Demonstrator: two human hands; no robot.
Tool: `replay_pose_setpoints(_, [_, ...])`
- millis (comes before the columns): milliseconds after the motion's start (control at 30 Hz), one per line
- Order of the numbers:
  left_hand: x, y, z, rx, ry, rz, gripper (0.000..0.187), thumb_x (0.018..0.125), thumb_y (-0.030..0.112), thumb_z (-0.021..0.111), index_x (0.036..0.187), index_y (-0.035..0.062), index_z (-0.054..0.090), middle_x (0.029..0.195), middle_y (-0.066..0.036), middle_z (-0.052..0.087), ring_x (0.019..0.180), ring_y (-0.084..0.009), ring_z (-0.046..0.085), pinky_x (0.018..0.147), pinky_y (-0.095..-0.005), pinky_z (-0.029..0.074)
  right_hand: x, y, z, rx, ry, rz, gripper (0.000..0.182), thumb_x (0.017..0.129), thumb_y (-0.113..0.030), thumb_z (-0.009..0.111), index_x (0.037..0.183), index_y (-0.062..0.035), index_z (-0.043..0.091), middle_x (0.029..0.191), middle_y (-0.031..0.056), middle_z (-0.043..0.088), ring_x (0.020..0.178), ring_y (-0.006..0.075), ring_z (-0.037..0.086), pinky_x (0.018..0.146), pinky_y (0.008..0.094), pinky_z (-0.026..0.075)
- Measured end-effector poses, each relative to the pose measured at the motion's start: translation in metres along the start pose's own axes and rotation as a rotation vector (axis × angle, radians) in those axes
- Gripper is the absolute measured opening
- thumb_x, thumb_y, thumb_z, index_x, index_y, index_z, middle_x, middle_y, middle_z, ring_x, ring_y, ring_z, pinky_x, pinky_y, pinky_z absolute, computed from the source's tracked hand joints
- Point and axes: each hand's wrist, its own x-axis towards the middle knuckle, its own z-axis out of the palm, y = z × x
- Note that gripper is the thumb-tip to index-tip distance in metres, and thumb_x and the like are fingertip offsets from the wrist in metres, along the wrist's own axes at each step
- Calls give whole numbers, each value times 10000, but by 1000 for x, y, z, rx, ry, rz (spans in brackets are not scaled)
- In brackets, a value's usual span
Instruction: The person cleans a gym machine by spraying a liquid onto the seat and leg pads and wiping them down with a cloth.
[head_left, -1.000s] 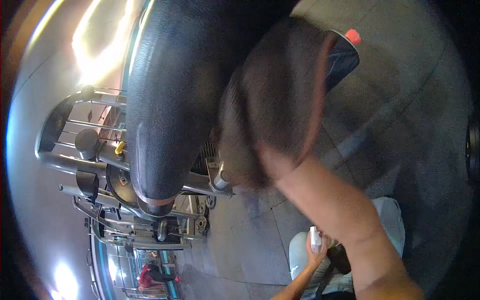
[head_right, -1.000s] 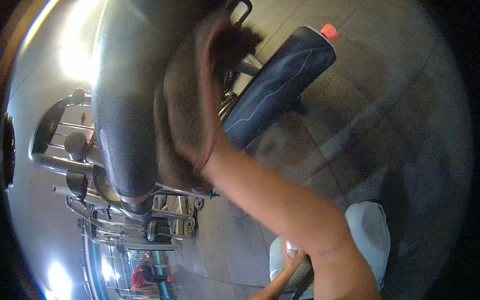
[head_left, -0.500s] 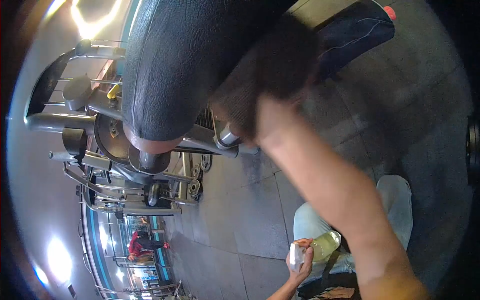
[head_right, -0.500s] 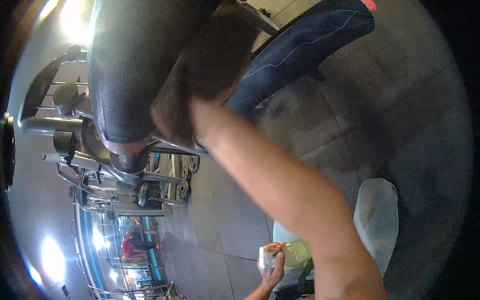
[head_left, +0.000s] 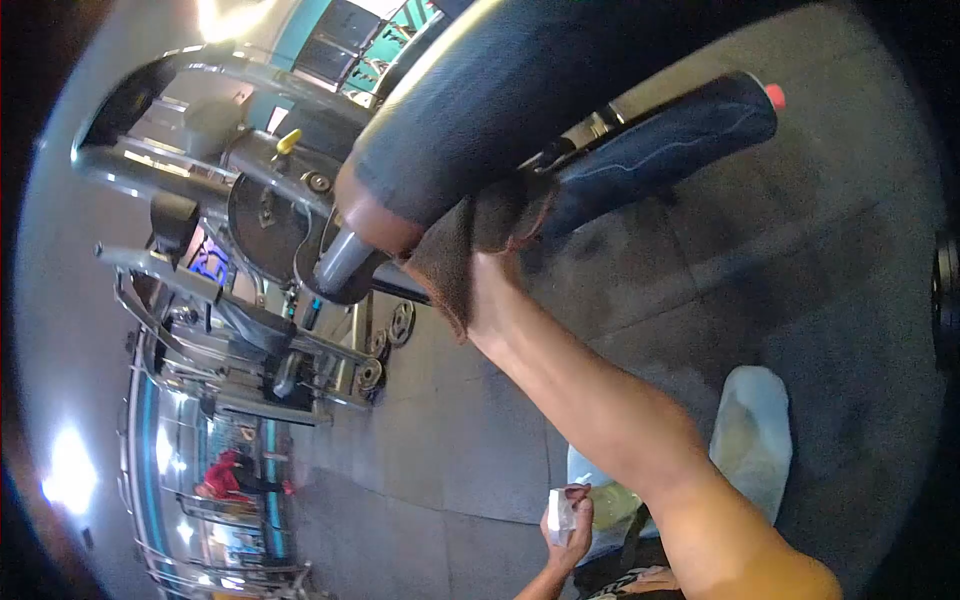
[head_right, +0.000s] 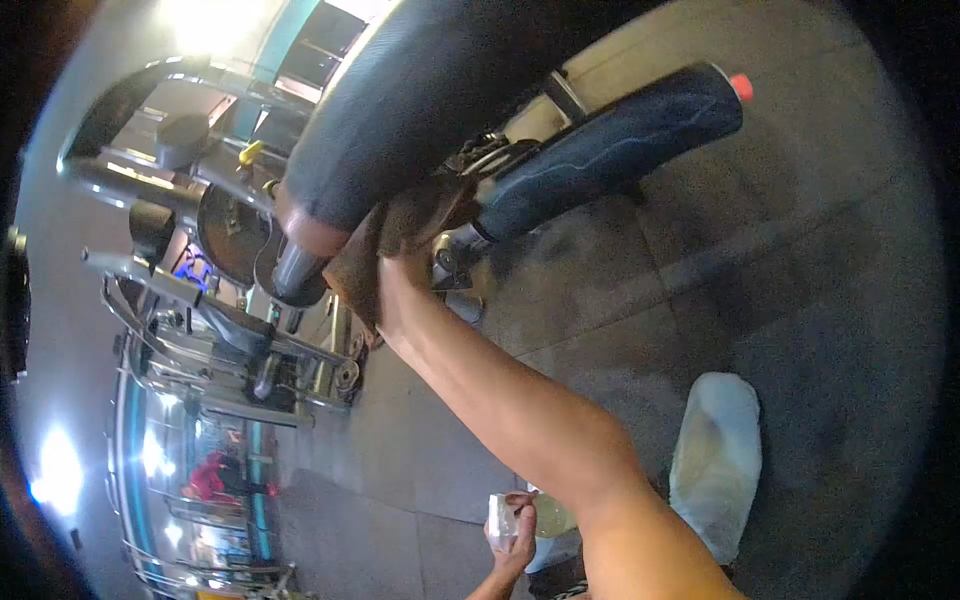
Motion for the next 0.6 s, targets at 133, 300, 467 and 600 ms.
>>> replay_pose_setpoints(133, [-4, -13, -1, -117, 23, 12, 122, 935, 54, 623, 1026, -13, 576, 1001, -123, 645, 1023, -240, 653, 897, -370, 519, 6, -26, -7, -682, -63, -584, 442, 969, -299, 615, 1322, -47, 534, 1272, 190, 586, 1141, 320, 583, 1069, 486, 399])
replay_pose_setpoints(300, [2, -14, 1, -120, -4, 74, 129, 921, 50, 631, 1027, -22, 622, 958, -97, 662, 917, -178, 641, 828, -312, 503, 48, -60, -46, -1909, 28, -1679, 625, 922, -357, 625, 1411, -14, 443, 1400, 337, 419, 1339, 495, 371, 1123, 651, 214])
replay_pose_setpoints(467, [-18, -119, 18, 197, -129, 313, 469, 990, 365, 566, 1316, 28, 550, 1312, -222, 538, 1250, -363, 500, 1013, -467, 415, 18, -60, -1, -2408, -490, -1613, 928, 764, -509, 746, 1485, -47, 387, 1423, 217, 402, 1344, 447, 369, 1050, 635, 329])
replay_pose_setpoints(600, [-9, -108, 49, -259, -302, -308, 454, 983, 371, 588, 1299, 45, 556, 1257, -182, 553, 1220, -339, 516, 1010, -483, 418, 20, -23, 64, -2656, -765, -1544, 685, 812, -489, 705, 1311, -41, 567, 1256, 150, 568, 1170, 335, 547, 963, 523, 437])
